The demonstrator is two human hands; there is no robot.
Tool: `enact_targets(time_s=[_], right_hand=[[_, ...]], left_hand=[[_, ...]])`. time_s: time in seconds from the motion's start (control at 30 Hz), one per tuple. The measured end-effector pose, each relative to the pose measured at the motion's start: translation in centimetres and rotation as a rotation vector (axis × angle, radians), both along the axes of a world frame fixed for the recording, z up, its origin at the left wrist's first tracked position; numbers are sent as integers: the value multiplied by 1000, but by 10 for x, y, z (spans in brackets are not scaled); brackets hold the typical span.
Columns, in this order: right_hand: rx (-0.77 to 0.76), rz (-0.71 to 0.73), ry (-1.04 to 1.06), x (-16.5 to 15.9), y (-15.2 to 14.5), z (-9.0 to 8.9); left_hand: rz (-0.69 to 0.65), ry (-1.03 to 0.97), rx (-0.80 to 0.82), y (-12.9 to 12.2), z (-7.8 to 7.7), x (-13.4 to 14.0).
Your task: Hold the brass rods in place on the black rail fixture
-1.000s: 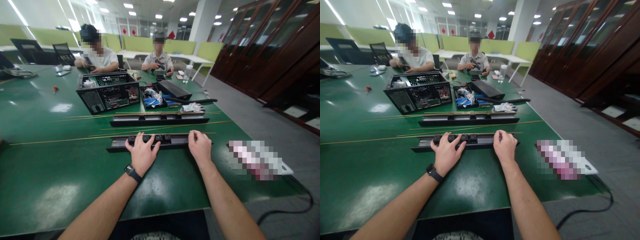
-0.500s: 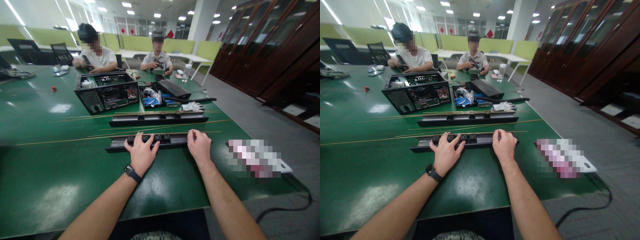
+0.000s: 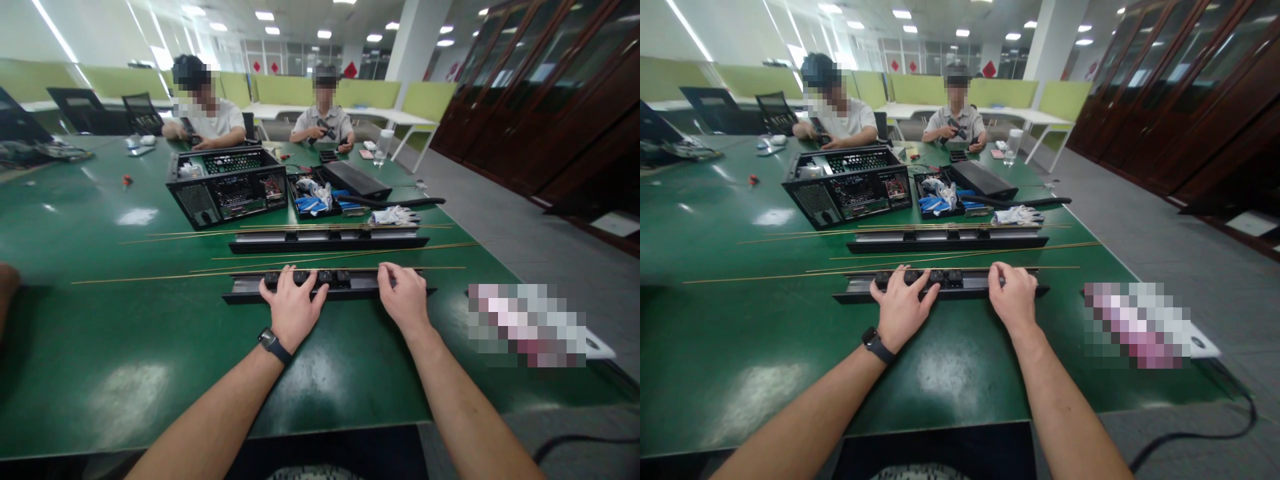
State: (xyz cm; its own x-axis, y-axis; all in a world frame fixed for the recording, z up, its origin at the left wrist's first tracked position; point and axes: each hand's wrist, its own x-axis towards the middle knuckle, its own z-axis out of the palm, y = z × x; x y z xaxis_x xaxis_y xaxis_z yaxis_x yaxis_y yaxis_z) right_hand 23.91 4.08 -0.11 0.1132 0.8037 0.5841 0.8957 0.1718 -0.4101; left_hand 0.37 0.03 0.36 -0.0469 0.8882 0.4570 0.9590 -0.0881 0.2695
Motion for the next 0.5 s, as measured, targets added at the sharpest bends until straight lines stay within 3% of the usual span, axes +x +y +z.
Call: enact_targets(time_s=[0.13, 0.2, 0.27, 0.43, 0.5], right_hand=[[-17, -227, -6, 11, 3, 3], [-19, -271, 3, 13, 3, 4], [-9, -227, 19, 12, 2, 4], [6, 44, 21, 0, 0, 0], [11, 56, 11, -1, 0, 0]], left_hand=[[4, -4, -5, 0, 0, 0], [2, -6, 0, 0, 0, 0], [0, -5, 4, -1, 0, 0], [-1, -1, 8, -1, -1, -1], [1, 0, 11, 0, -1, 0]])
